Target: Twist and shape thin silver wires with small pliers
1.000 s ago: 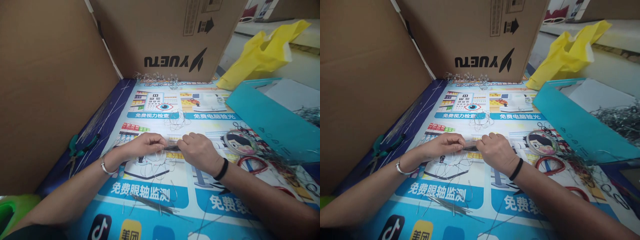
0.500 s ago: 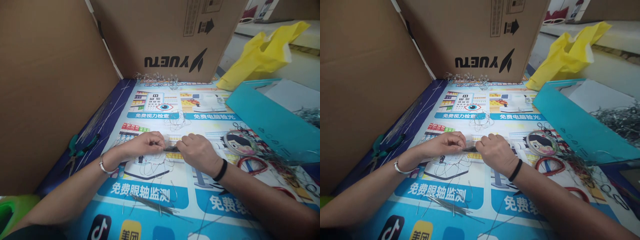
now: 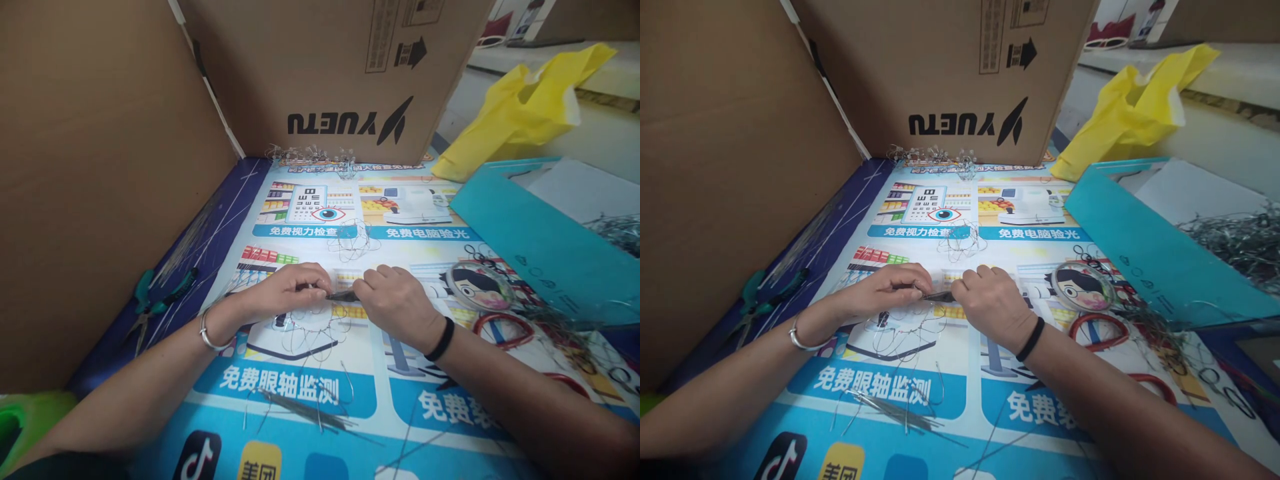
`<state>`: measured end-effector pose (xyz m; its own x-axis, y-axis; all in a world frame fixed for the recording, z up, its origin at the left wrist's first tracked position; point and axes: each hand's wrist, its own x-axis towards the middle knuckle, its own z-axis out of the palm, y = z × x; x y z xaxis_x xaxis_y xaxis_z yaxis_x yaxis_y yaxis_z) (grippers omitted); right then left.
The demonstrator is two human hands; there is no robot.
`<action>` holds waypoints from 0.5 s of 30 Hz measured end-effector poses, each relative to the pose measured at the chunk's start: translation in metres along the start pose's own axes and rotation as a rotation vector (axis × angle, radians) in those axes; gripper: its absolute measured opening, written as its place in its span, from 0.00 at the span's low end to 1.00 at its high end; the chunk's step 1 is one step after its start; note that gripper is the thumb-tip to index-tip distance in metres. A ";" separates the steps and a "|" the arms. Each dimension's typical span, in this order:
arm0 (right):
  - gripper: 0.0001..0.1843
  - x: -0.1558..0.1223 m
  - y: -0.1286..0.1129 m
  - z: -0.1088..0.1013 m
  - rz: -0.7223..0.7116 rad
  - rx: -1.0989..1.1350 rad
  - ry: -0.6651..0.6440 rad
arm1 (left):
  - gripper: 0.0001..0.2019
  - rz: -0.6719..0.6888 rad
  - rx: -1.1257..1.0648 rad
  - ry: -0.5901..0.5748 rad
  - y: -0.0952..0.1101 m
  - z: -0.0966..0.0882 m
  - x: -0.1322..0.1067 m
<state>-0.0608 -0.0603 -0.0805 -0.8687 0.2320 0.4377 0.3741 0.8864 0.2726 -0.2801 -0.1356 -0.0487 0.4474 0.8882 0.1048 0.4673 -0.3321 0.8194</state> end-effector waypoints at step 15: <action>0.09 0.003 0.001 0.002 0.021 0.074 -0.089 | 0.16 0.036 0.162 0.028 -0.002 0.003 0.000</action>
<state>-0.0635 -0.0585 -0.0805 -0.8874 0.2825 0.3644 0.3704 0.9074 0.1985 -0.2789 -0.1363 -0.0520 0.4455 0.8825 0.1505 0.5690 -0.4089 0.7135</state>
